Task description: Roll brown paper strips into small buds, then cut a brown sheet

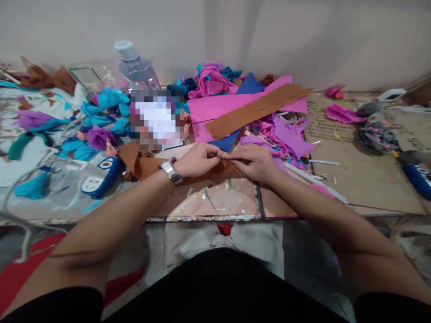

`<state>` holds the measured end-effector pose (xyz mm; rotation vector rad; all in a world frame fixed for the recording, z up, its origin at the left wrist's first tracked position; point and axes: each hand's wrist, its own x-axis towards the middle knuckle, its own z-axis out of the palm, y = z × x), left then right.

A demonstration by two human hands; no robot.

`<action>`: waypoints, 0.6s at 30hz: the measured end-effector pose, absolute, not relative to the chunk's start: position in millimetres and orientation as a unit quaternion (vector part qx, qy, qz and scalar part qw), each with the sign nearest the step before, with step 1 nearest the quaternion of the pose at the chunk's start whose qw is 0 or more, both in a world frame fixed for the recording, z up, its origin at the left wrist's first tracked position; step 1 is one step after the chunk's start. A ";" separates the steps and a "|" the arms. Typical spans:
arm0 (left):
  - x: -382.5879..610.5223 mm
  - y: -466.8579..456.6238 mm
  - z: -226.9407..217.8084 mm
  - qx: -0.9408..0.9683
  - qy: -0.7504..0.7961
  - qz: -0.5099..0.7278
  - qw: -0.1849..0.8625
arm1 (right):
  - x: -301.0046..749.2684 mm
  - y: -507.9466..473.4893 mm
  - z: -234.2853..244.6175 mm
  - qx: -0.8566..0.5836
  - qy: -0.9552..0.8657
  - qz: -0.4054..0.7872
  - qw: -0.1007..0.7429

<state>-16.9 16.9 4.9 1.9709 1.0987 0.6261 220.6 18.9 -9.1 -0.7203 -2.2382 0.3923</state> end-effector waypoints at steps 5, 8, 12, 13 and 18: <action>-18.8 18.8 5.0 0.782 0.441 0.245 0.366 | 220.6 20.0 -12.4 -0.269 -0.861 0.156 0.403; -20.0 19.2 7.1 0.797 0.436 0.244 0.340 | 220.3 20.7 -14.0 -0.270 -0.851 0.172 0.416; -20.0 17.4 11.1 0.807 0.447 0.236 0.305 | 219.7 20.8 -14.1 -0.282 -0.834 0.196 0.431; -19.8 16.7 12.1 0.808 0.452 0.233 0.297 | 219.6 20.7 -14.0 -0.283 -0.832 0.198 0.435; -18.6 11.4 16.9 0.816 0.460 0.219 0.274 | 219.5 20.1 -14.0 -0.286 -0.835 0.190 0.429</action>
